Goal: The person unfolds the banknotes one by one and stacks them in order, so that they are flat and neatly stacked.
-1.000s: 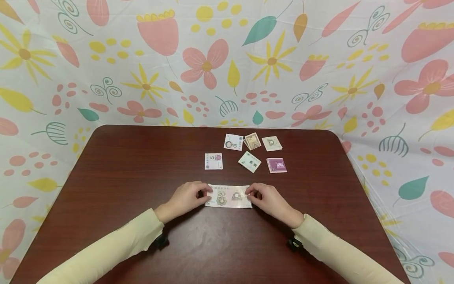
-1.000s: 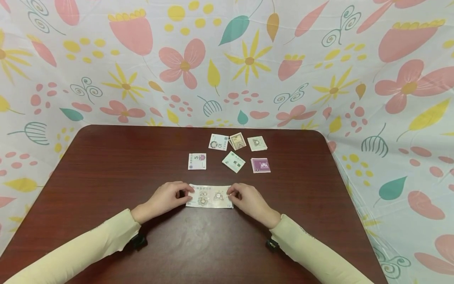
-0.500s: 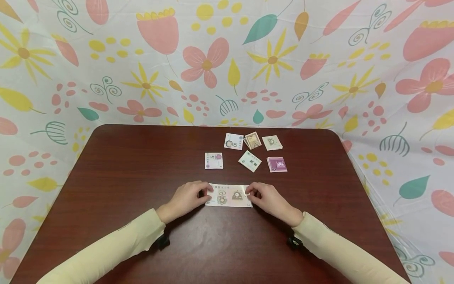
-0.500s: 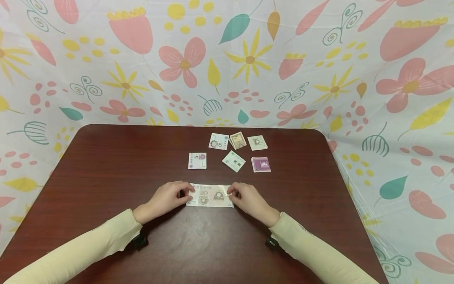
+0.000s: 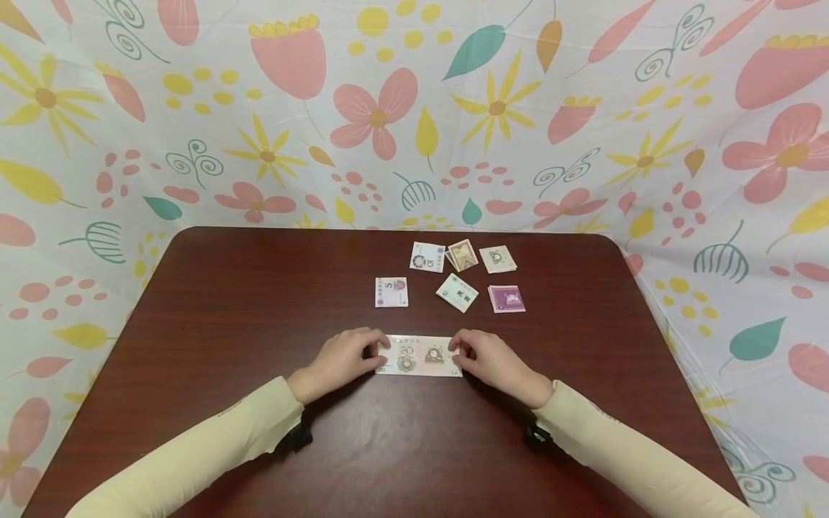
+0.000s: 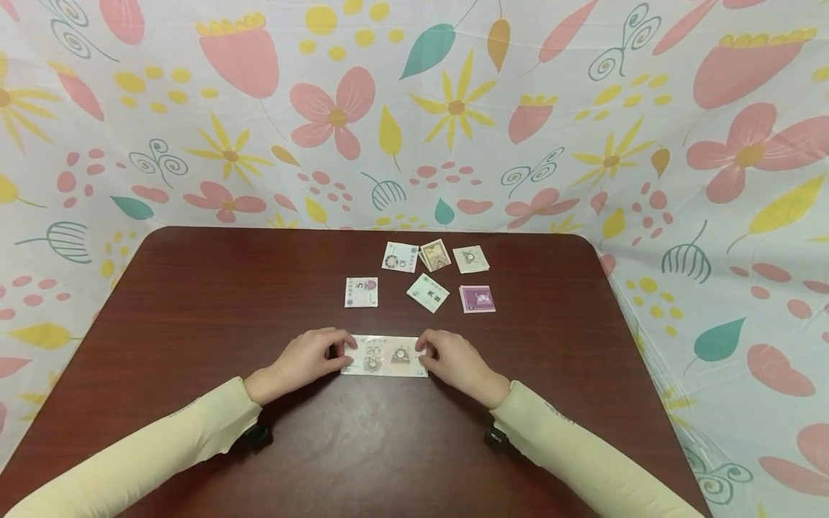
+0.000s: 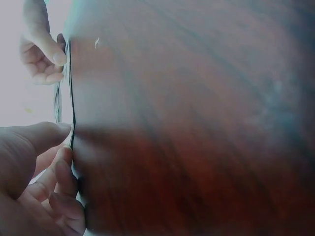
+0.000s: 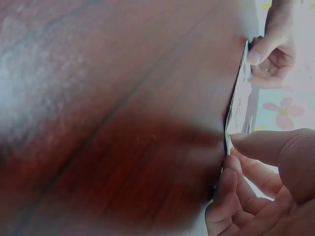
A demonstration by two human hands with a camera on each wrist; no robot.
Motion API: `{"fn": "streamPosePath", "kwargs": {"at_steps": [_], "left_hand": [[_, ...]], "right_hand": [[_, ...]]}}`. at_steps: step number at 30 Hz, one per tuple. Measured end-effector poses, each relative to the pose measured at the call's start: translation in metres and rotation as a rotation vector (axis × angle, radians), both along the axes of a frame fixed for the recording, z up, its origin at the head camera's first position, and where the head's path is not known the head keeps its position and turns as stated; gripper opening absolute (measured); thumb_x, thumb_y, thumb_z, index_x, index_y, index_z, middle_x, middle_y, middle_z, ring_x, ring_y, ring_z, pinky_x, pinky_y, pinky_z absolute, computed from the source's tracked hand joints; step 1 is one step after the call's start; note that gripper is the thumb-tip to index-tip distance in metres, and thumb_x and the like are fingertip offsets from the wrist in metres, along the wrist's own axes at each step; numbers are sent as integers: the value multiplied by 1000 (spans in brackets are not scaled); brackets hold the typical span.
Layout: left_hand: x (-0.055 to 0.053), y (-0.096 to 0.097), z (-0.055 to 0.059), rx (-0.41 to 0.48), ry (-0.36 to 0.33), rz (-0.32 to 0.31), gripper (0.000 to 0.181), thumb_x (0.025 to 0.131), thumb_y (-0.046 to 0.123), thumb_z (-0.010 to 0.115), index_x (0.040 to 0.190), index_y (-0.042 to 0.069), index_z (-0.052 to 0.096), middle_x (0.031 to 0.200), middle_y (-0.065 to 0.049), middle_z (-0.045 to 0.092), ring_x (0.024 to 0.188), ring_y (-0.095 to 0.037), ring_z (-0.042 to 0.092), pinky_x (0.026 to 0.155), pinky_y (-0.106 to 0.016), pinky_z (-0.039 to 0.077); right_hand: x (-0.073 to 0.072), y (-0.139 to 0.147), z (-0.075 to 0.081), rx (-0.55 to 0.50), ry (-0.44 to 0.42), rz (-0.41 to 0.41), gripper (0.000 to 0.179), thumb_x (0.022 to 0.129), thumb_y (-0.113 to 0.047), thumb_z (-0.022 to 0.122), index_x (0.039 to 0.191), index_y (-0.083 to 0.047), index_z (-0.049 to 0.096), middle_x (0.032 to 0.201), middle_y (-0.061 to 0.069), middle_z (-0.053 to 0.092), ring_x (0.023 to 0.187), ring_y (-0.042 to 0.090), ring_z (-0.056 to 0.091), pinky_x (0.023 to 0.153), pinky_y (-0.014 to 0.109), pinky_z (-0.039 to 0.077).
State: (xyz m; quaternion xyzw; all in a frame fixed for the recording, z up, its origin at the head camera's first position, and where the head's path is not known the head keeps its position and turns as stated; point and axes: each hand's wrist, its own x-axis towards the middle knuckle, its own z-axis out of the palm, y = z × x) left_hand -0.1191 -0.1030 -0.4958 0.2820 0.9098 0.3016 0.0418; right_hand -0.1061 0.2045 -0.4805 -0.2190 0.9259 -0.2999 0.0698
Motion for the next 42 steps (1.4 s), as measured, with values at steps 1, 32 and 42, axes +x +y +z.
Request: {"fn": "streamPosePath", "kwargs": {"at_steps": [1, 32, 42], "left_hand": [[0, 0, 1, 0, -3, 2, 20, 89, 19, 83, 105, 17, 73, 80, 12, 59, 68, -3, 51, 61, -27, 45], [1, 1, 3, -26, -42, 24, 42, 88, 19, 85, 126, 11, 69, 85, 8, 61, 68, -6, 50, 60, -27, 43], [-2, -5, 1, 30, -48, 37, 44, 88, 14, 84, 126, 4, 65, 84, 3, 65, 67, -5, 54, 64, -26, 49]], "right_hand": [[0, 0, 1, 13, -4, -1, 12, 91, -5, 76, 101, -9, 71, 75, -9, 57, 68, 6, 51, 65, 26, 45], [-1, 5, 2, 43, 58, 66, 44, 86, -4, 80, 126, -2, 62, 85, 1, 57, 70, 8, 47, 65, 27, 44], [-2, 6, 1, 7, 49, 19, 38, 88, -5, 79, 120, 0, 60, 82, 0, 59, 71, 10, 52, 68, 30, 47]]}}
